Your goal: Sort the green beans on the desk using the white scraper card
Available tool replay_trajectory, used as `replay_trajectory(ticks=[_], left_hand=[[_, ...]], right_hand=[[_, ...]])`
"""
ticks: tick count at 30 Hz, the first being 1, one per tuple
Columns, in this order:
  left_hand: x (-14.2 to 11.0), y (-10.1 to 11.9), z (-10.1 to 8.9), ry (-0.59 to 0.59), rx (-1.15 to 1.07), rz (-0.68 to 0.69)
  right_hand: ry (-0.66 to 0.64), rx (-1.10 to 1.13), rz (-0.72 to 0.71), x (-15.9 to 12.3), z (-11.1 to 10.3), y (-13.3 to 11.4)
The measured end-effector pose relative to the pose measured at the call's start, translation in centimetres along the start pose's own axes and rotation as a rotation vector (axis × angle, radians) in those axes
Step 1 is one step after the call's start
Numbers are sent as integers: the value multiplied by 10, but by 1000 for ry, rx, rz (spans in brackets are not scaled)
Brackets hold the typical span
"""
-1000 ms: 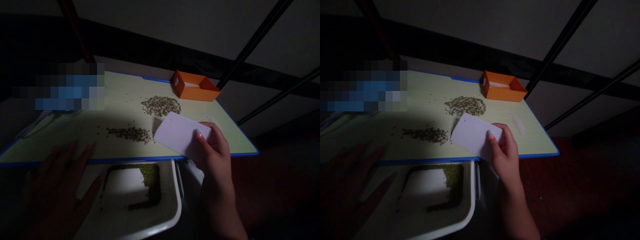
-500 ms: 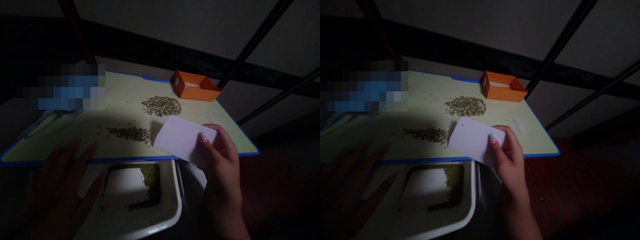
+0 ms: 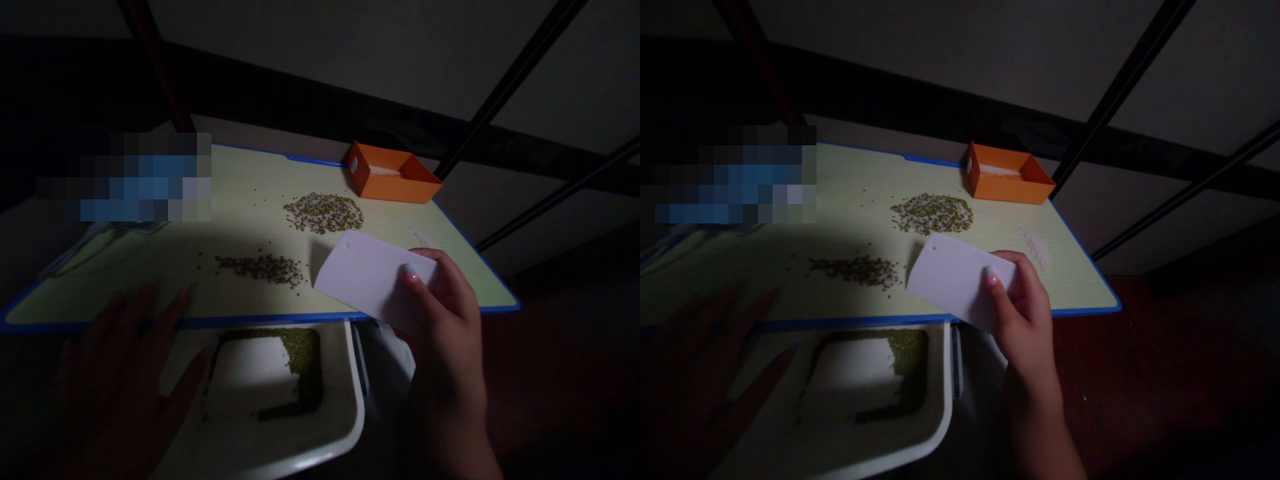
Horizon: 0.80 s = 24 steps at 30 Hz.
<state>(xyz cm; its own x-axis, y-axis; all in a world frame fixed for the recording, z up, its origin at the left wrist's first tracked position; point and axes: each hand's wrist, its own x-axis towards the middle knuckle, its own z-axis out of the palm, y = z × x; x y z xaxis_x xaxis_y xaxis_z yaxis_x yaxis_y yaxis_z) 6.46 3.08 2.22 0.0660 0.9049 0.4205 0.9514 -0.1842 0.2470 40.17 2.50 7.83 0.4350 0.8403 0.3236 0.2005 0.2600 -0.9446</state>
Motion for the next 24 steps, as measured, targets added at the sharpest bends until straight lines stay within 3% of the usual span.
replay_trajectory(ticks=[9,24], left_hand=[[1,3,1,21,-2,5],[0,1,2,9,-11,-15]], right_hand=[[27,-18,-15,5,7,6],[-75,11,-43,-2,14,0]])
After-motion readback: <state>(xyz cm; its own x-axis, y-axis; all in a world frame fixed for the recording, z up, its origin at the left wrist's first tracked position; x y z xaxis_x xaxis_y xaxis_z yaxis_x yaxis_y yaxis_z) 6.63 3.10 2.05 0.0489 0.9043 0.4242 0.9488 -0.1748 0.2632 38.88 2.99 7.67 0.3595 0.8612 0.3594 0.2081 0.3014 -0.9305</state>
